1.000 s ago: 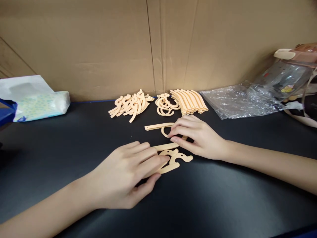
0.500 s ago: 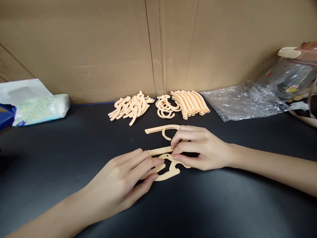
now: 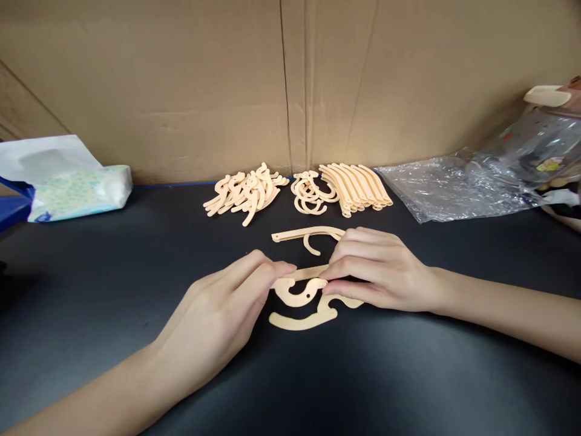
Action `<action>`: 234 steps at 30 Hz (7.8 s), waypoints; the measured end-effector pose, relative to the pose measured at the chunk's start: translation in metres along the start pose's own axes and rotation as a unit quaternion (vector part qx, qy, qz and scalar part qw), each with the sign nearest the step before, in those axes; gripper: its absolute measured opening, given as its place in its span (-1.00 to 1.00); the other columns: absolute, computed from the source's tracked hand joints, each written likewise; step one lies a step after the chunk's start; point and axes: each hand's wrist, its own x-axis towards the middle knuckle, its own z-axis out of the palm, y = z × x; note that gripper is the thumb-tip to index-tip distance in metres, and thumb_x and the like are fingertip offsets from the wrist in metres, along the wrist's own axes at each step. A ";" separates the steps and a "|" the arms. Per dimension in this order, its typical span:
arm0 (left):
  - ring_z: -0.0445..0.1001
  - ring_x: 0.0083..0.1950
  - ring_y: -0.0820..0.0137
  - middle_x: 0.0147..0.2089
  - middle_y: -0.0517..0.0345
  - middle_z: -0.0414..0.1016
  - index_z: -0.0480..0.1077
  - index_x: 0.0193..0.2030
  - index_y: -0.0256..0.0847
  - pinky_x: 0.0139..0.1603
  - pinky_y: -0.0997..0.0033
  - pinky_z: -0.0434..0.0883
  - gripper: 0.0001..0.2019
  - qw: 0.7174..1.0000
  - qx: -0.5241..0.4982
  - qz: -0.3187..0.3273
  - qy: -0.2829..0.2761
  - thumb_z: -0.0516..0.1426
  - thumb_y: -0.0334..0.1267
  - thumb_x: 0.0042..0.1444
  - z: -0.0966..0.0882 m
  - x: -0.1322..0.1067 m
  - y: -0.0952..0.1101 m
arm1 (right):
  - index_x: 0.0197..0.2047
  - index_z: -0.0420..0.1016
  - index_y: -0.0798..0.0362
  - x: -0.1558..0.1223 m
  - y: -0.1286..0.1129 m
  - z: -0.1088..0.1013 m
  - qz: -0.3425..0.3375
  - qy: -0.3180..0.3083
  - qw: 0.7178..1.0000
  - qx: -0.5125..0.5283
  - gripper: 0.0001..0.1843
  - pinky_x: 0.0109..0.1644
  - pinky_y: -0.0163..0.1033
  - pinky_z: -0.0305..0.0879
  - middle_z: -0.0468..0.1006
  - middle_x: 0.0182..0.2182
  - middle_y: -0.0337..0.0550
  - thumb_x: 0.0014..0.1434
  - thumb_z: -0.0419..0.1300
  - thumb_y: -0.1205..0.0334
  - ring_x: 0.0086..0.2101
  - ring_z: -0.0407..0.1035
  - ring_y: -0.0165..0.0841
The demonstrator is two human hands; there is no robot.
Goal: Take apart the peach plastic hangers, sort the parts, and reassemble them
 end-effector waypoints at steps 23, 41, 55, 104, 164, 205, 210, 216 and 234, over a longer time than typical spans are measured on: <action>0.16 -0.60 0.47 -0.55 0.36 0.21 0.10 -0.34 -0.14 -0.53 0.43 0.12 -0.80 0.986 0.145 -0.057 -0.054 -0.20 -0.36 0.31 -0.020 0.004 -0.011 | -0.29 0.58 0.09 -0.003 0.004 0.003 0.098 -0.029 0.995 0.018 -0.82 -0.20 -0.23 0.23 0.56 -0.35 -0.15 0.26 0.26 0.15 -0.33 0.33 -0.37; 0.11 -0.69 0.51 -0.61 0.41 0.17 0.02 -0.38 -0.11 -0.61 0.51 -0.02 -0.64 0.990 0.108 -0.022 -0.088 -0.01 0.05 0.32 -0.006 0.001 -0.021 | -0.29 0.52 0.11 -0.002 0.004 0.001 0.088 -0.063 0.993 0.052 -0.82 -0.21 -0.24 0.27 0.54 -0.31 -0.11 0.27 0.24 0.16 -0.31 0.33 -0.35; 0.17 -0.66 0.51 -0.59 0.37 0.25 0.11 -0.37 -0.13 -0.59 0.49 0.02 -0.70 0.992 0.060 -0.013 -0.109 -0.06 -0.06 0.38 -0.006 0.003 -0.018 | -0.28 0.47 0.11 -0.003 0.003 0.002 0.081 -0.065 0.992 0.069 -0.81 -0.23 -0.28 0.27 0.52 -0.32 -0.13 0.30 0.20 0.16 -0.33 0.35 -0.40; 0.25 -0.68 0.52 -0.60 0.41 0.28 0.17 -0.25 -0.14 -0.61 0.53 0.07 -0.75 0.991 0.031 -0.013 -0.130 -0.11 -0.09 0.42 -0.008 0.002 -0.016 | -0.30 0.36 0.09 -0.003 0.002 0.003 0.044 -0.042 0.997 0.040 -0.82 -0.18 -0.24 0.22 0.50 -0.44 -0.22 0.35 0.14 0.22 -0.42 0.31 -0.42; 0.24 -0.66 0.49 -0.60 0.38 0.27 0.10 -0.32 -0.12 -0.60 0.47 0.05 -0.75 0.987 0.038 -0.002 -0.155 -0.11 -0.13 0.40 -0.010 0.005 -0.014 | -0.36 0.31 0.06 -0.003 0.001 0.002 0.043 -0.058 0.997 0.036 -0.77 -0.15 -0.24 0.21 0.52 -0.45 -0.23 0.37 0.11 0.21 -0.43 0.30 -0.42; 0.50 -0.60 0.40 -0.46 0.21 0.52 0.24 0.00 -0.30 -0.65 0.42 0.25 -0.71 0.974 0.186 0.110 -0.062 -0.17 -0.15 0.44 -0.007 0.004 -0.010 | -0.31 0.26 0.04 -0.002 0.001 0.001 0.061 -0.067 0.993 0.080 -0.82 -0.12 -0.25 0.23 0.53 -0.44 -0.27 0.36 0.11 0.25 -0.40 0.34 -0.43; 0.51 -0.59 0.39 -0.46 0.19 0.52 0.28 0.00 -0.35 -0.66 0.42 0.28 -0.65 0.972 0.183 0.140 -0.041 -0.16 -0.12 0.44 -0.008 0.007 -0.009 | -0.31 0.24 0.04 -0.003 0.002 0.002 0.067 -0.066 0.991 0.091 -0.82 -0.11 -0.23 0.24 0.52 -0.44 -0.28 0.37 0.10 0.24 -0.42 0.35 -0.44; 0.52 -0.58 0.36 -0.47 0.19 0.51 0.29 0.00 -0.38 -0.67 0.37 0.31 -0.66 0.960 0.218 0.175 -0.032 -0.12 -0.12 0.43 -0.010 0.006 -0.009 | -0.30 0.26 0.04 -0.004 0.003 0.003 0.063 -0.063 0.991 0.099 -0.82 -0.10 -0.22 0.23 0.54 -0.42 -0.28 0.36 0.13 0.23 -0.43 0.35 -0.45; 0.42 -0.04 0.21 -0.17 0.07 0.49 0.34 -0.14 -0.22 0.11 0.09 0.27 -0.89 0.992 0.094 0.078 -0.017 0.05 -0.39 0.21 -0.010 0.011 -0.024 | -0.30 0.36 0.08 -0.004 0.005 0.002 0.076 -0.012 0.996 0.038 -0.83 -0.14 -0.26 0.18 0.52 -0.45 -0.30 0.31 0.20 0.21 -0.43 0.35 -0.46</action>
